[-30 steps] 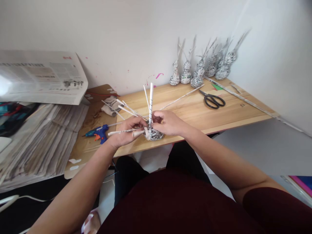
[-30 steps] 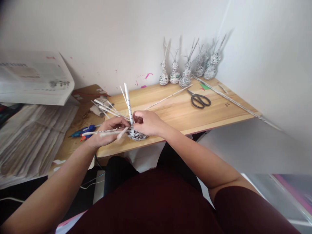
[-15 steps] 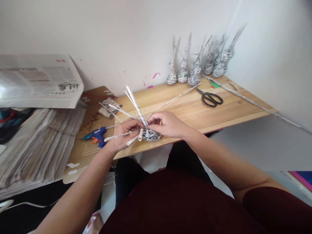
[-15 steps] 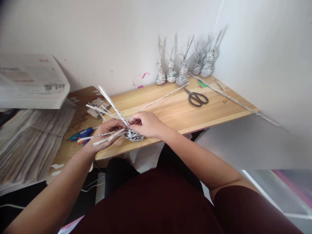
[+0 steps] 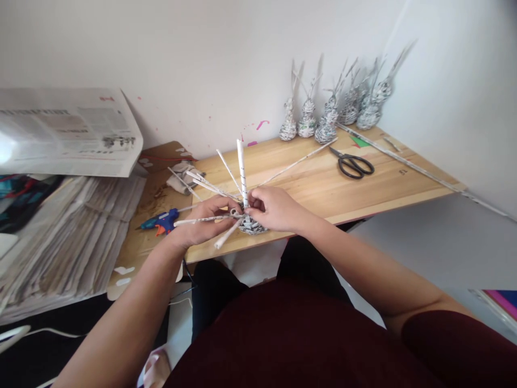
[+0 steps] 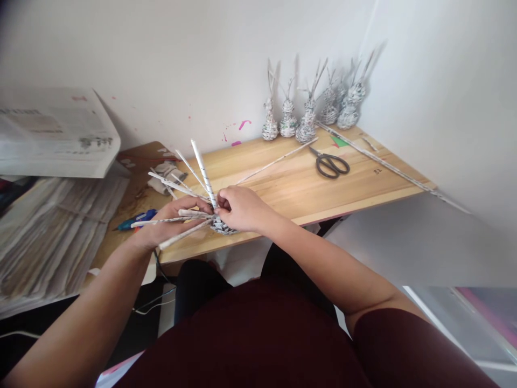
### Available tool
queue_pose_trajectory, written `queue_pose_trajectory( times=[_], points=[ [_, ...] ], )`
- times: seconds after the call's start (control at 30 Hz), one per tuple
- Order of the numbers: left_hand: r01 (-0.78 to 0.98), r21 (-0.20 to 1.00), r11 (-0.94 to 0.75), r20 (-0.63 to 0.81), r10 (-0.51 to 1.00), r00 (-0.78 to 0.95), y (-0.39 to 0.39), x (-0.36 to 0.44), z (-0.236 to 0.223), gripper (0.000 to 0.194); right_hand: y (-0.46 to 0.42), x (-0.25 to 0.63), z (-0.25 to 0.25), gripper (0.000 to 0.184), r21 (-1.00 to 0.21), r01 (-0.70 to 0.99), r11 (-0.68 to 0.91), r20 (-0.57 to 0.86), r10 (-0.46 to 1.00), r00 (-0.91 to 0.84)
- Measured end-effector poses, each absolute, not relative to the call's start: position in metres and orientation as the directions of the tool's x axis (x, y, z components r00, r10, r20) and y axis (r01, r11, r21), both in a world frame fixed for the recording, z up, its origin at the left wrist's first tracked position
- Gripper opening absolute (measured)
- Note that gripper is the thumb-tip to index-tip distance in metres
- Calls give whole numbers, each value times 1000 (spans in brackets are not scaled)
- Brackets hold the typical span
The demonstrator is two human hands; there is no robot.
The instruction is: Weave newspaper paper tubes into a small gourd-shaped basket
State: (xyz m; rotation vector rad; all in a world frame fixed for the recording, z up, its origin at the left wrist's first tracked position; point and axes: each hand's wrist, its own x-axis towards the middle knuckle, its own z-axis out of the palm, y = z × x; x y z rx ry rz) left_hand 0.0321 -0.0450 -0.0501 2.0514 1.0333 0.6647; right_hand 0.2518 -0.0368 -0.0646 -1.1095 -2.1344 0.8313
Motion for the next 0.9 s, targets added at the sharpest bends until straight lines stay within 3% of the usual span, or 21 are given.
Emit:
queue_pose_trajectory(
  times=[0.17,0.33,0.53,0.9],
  points=[
    [450,796,-404,218,886,410,-46,33,-68,25,-37,251,-60,3,-733,500,461,203,850,-486],
    [330,872,-362,268,916,298,-51,40,-84,30,-37,251,-59,4,-766,478,430,183,858,-479],
    [310,889,-338,244,921,304,-51,43,-77,27,-37,248,-55,6,-810,475,343,112,887,-449],
    [351,857,-376,280,914,295,-50,47,-80,19,-33,244,-52,8,-734,572,367,79,882,-465]
  ],
)
